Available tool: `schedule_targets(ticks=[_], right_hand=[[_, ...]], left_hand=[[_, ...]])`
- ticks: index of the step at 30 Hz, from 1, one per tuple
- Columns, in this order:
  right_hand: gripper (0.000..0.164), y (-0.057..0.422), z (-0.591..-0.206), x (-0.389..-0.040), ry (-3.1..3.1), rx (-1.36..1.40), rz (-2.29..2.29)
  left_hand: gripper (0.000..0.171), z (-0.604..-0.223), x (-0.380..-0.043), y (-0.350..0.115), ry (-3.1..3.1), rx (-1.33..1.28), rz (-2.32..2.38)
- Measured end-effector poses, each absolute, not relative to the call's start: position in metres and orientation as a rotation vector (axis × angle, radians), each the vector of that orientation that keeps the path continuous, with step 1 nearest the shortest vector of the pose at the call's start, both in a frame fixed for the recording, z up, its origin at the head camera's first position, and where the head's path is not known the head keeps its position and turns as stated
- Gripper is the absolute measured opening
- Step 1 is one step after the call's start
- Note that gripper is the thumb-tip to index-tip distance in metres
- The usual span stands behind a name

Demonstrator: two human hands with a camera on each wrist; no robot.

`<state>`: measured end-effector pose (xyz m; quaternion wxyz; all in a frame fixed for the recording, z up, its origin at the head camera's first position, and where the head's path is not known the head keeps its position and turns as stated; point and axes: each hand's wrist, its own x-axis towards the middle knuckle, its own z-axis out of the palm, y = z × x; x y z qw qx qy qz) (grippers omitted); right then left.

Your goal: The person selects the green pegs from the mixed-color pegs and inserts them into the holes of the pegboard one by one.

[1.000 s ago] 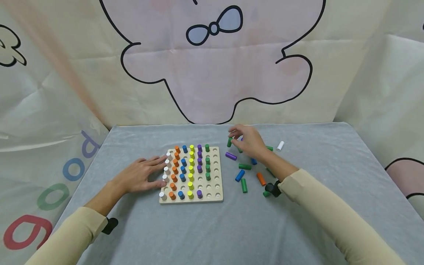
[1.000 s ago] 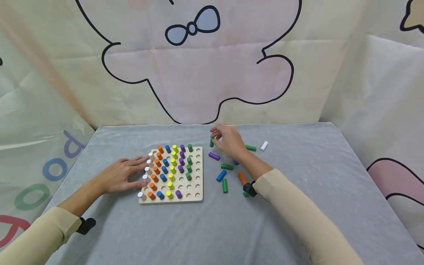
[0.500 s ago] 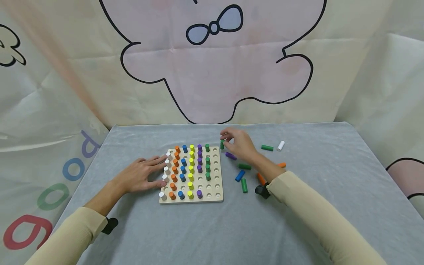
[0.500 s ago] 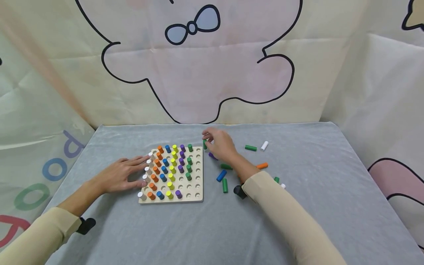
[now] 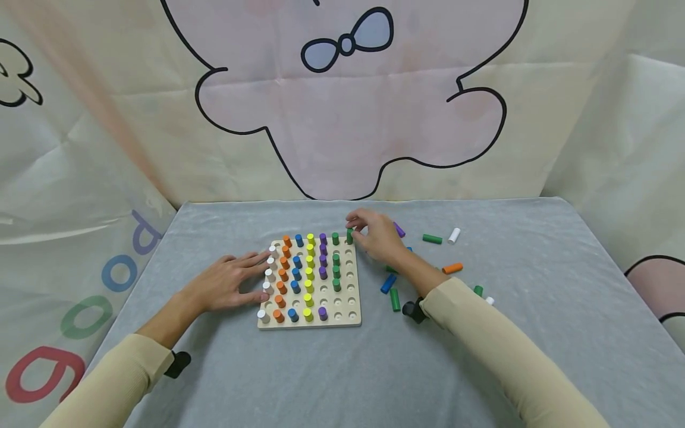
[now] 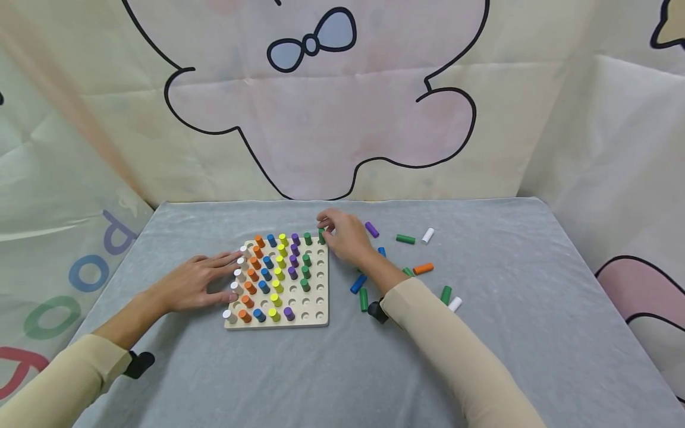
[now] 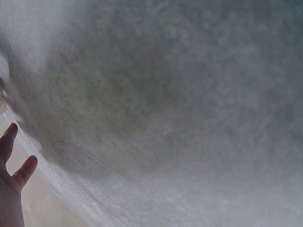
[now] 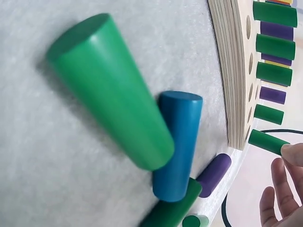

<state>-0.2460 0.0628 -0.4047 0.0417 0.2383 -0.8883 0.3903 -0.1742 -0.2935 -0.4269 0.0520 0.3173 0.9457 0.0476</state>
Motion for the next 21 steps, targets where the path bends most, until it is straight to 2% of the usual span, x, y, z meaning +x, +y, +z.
schedule_targets(ticks=[21], right_hand=[[0.026, 0.0531, -0.4067, -0.2473, -2.786, 0.73, 1.158]], left_hand=[[0.081, -0.4266, -0.1747, -0.2962, 2.864, 0.958, 0.178]])
